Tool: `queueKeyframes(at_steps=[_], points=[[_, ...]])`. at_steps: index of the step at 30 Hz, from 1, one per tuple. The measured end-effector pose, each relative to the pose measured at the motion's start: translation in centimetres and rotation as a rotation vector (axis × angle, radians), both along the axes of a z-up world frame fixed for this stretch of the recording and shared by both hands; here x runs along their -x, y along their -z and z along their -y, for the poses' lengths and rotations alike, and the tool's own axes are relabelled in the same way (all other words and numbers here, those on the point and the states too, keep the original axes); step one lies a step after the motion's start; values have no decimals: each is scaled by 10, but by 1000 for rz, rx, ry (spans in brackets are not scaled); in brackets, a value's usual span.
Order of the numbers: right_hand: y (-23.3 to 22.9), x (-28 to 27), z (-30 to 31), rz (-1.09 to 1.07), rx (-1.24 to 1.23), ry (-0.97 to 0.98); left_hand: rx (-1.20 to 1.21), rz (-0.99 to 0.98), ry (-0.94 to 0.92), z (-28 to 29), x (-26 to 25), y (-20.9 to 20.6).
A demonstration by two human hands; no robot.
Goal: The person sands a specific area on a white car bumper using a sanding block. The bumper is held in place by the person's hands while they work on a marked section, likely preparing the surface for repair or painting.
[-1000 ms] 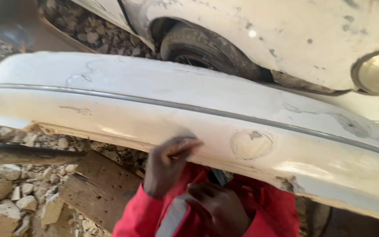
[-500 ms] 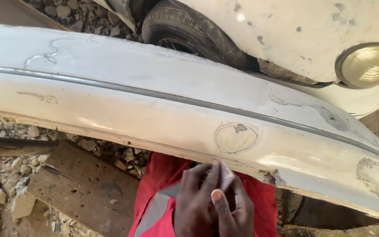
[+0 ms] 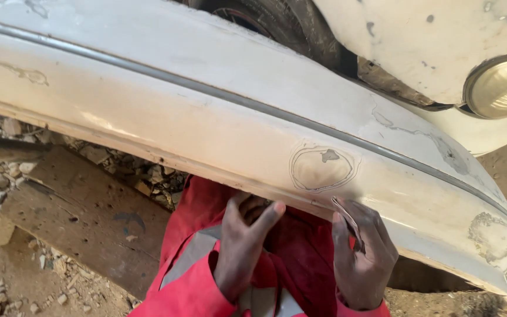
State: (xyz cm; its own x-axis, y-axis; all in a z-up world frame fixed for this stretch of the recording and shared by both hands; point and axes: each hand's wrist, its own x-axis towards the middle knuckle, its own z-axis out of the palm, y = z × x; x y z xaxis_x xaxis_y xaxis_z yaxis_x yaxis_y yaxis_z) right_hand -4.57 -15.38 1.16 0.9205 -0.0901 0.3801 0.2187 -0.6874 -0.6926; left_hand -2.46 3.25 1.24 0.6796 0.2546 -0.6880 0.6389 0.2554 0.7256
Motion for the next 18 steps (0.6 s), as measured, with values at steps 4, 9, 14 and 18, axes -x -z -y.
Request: queueKeyframes(at_steps=[4, 9, 14, 18], points=[[9, -13, 2, 43, 142, -53, 176, 81, -127, 3, -26, -3], [5, -20, -7, 81, 261, -78, 191, 197, -74, 8, -21, 43], [0, -24, -15, 129, 354, -67, 313, 303, -185, 15, -24, 54], [-4, -27, -20, 168, 391, -55, 329, 341, -198, 17, -22, 54]])
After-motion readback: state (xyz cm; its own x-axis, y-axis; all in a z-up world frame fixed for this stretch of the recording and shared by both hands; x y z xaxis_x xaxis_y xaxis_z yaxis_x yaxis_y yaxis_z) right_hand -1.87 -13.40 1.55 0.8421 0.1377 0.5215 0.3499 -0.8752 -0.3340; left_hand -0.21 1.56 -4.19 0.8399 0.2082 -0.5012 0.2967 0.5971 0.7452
